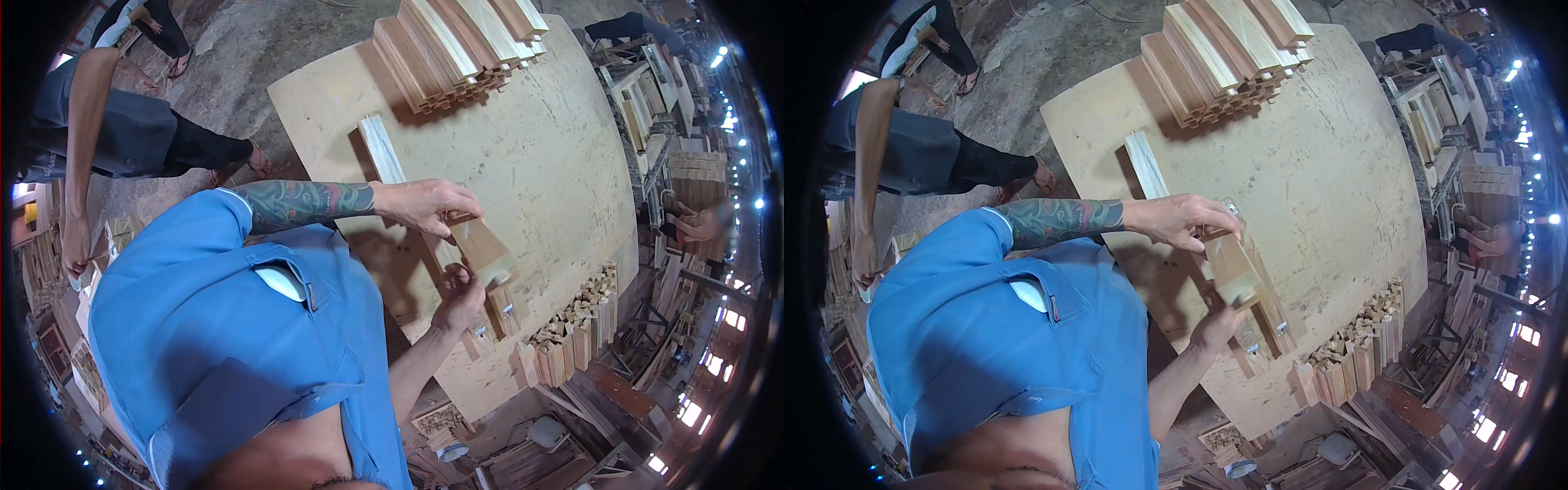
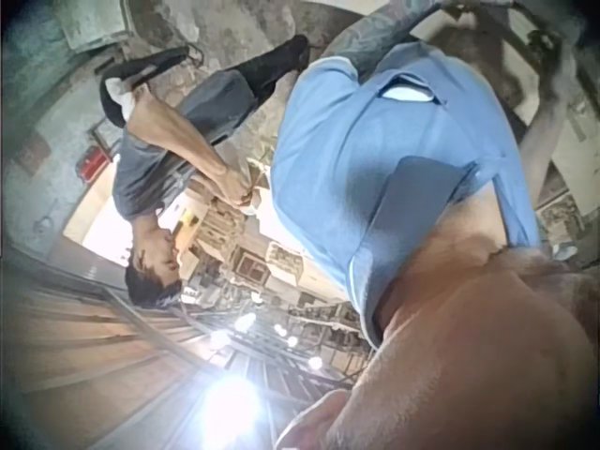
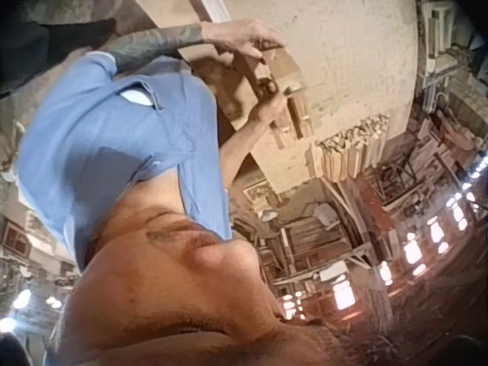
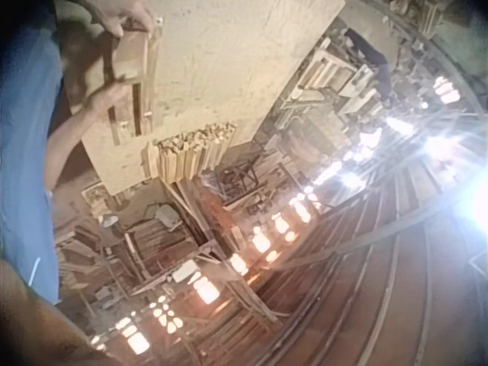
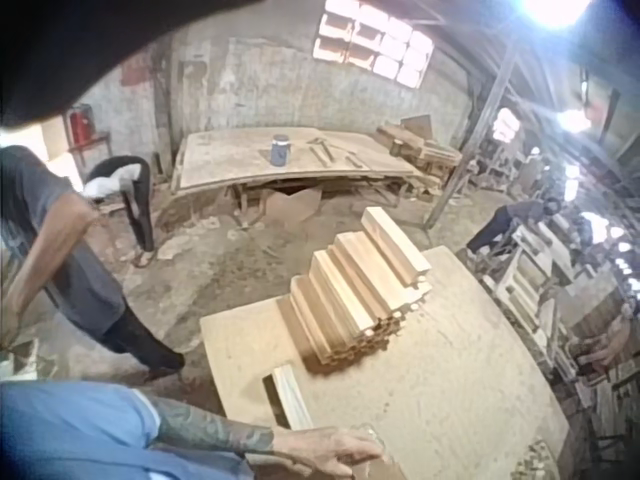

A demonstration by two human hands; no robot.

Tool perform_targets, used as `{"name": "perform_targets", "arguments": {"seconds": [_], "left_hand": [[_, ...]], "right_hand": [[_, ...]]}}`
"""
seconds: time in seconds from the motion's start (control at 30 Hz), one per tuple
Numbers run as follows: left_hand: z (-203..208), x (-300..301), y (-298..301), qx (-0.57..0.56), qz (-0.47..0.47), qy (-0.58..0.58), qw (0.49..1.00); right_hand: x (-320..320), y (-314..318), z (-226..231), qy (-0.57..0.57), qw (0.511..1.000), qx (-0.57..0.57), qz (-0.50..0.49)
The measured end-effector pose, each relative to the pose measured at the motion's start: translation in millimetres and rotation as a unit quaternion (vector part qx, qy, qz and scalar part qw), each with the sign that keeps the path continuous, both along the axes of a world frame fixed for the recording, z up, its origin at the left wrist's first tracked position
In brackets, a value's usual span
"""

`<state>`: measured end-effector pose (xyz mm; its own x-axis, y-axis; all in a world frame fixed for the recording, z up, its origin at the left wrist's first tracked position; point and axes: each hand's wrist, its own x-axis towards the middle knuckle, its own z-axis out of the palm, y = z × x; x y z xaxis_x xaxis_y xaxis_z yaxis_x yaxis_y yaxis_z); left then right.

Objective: Apply glue to wooden blocks and assemble them into a square frame.

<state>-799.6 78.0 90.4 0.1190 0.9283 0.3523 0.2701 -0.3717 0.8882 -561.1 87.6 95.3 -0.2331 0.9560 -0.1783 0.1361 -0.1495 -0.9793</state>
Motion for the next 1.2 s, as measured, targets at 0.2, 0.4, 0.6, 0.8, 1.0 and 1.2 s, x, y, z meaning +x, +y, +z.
{"name": "perform_targets", "arguments": {"seconds": [0.2,0.4,0.6,0.8,1.0,1.2], "left_hand": [[1,1,1,0.215,0.056,0.089,0.971],[-5,-10,-4,0.058,0.171,0.132,0.975],[-70,-40,-24,-0.029,0.171,0.262,0.949],[-78,-51,-45,-0.083,0.175,0.254,0.948],[-63,-52,-29,-0.090,0.172,0.237,0.952],[-20,-37,52,-0.006,0.134,0.122,0.983]], "right_hand": [[-17,-1,12,0.172,0.967,-0.184,0.042],[-6,37,-3,0.027,0.997,-0.018,0.063],[-22,78,-5,-0.059,0.997,0.055,-0.019],[-37,97,-43,-0.004,0.998,0.057,0.026],[-40,112,-25,-0.279,0.917,0.239,0.153],[-60,118,-11,-0.272,0.898,0.258,0.230]]}}
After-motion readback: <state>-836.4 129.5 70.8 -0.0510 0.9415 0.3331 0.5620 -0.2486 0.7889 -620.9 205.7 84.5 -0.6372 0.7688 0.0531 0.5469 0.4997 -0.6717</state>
